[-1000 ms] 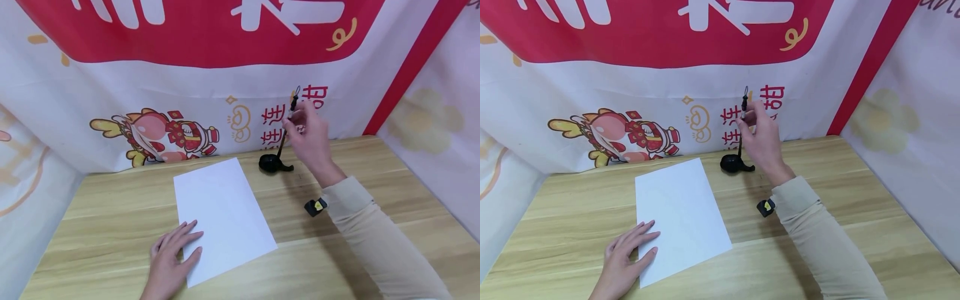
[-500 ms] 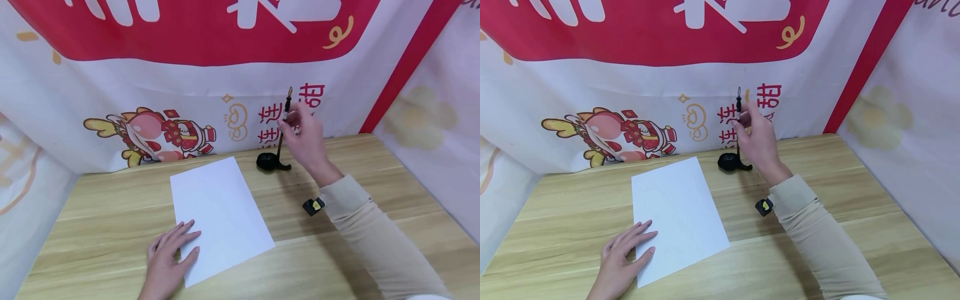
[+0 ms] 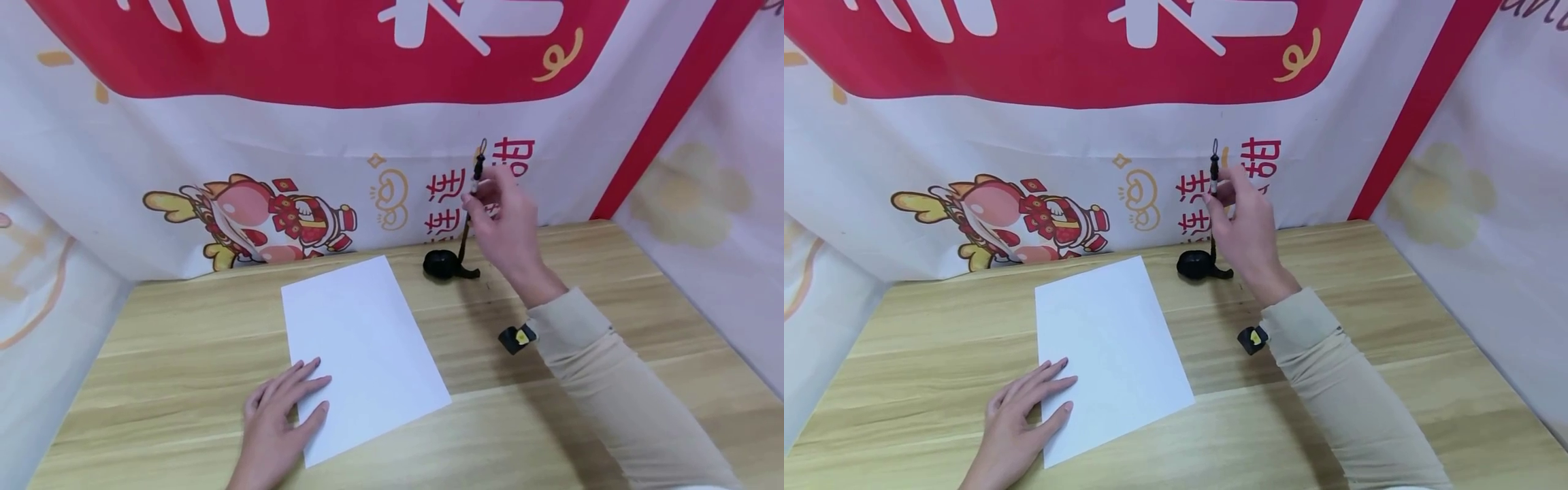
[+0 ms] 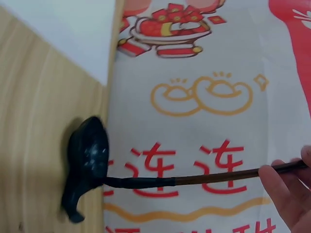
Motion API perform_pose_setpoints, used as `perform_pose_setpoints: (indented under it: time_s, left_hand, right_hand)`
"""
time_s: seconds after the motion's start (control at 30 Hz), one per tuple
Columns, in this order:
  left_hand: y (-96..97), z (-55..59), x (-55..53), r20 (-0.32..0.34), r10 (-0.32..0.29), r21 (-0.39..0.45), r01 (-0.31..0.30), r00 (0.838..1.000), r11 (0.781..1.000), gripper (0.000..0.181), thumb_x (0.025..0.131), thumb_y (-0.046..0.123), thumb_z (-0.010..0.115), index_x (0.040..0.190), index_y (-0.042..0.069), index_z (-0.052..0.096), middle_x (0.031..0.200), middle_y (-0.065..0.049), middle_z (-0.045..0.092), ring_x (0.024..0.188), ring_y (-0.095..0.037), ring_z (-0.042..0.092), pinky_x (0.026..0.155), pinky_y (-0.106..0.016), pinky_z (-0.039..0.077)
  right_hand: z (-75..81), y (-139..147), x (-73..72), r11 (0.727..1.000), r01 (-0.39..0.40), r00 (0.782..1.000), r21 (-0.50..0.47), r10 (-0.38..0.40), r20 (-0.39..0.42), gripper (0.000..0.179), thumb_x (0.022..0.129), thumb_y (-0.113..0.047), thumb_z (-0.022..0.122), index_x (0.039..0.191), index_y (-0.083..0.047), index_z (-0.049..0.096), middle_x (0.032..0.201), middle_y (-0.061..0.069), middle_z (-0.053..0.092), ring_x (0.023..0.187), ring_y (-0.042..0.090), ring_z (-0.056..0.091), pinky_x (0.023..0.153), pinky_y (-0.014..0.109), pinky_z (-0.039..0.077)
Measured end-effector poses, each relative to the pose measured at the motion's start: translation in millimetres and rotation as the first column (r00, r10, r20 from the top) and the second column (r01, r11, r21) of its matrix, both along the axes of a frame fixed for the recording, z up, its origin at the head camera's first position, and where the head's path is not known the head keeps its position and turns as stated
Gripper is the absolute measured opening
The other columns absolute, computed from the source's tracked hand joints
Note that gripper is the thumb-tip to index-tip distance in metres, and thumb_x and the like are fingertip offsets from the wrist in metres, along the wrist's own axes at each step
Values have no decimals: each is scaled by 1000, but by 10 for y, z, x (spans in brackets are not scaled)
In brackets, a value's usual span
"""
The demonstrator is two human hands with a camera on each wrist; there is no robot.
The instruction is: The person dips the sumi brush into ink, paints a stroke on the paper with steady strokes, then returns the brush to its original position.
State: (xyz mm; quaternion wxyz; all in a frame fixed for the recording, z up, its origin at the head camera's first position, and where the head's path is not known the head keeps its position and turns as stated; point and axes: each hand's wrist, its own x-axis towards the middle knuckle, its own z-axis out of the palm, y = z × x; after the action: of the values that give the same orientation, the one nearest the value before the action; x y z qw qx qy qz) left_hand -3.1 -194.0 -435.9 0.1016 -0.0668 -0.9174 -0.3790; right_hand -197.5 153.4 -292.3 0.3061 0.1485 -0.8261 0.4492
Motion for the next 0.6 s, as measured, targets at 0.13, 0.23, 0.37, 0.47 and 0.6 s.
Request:
perform_pose_setpoints:
  time_s: [0.13,0.23,0.37,0.47,0.6]
  left_hand:
    - [2,-3,11,-4,6,6,-6,1000,1000,40,90,18,86,126,33,77,155,7,64,146,-25,51,118,-60,18]
    - [2,-8,10,-12,4,8,-4,1000,1000,41,89,16,86,126,32,78,154,6,65,146,-26,51,118,-60,18]
    - [12,-23,2,-15,4,7,-4,1000,1000,41,88,14,86,125,30,78,154,6,65,146,-26,51,118,-60,18]
    - [20,-23,-2,-8,4,7,-4,1000,1000,40,89,15,86,126,30,78,154,7,65,147,-26,52,119,-61,18]
    - [8,-2,-1,4,5,5,-5,1000,1000,40,90,16,85,126,31,78,155,7,64,148,-26,52,119,-61,17]
  right_hand:
    - [24,-50,-34,996,17,1000,-83,-19,-22,26,105,-7,68,127,1,57,102,17,75,90,20,71,68,14,57]
    - [11,-117,-70,994,21,1000,-108,-22,-13,26,105,-8,69,127,0,58,102,16,75,90,19,71,69,15,58]
    - [-68,-202,-106,991,45,999,-126,-41,32,27,105,-11,69,128,-2,57,105,14,75,94,18,71,69,14,56]
    - [-120,-243,-113,985,59,997,-163,-49,61,29,106,-13,68,131,-3,57,107,14,73,96,16,69,70,13,56]
    - [-134,-273,-113,968,54,996,-244,-36,75,30,107,-15,67,132,-3,56,109,12,72,97,13,68,74,19,61]
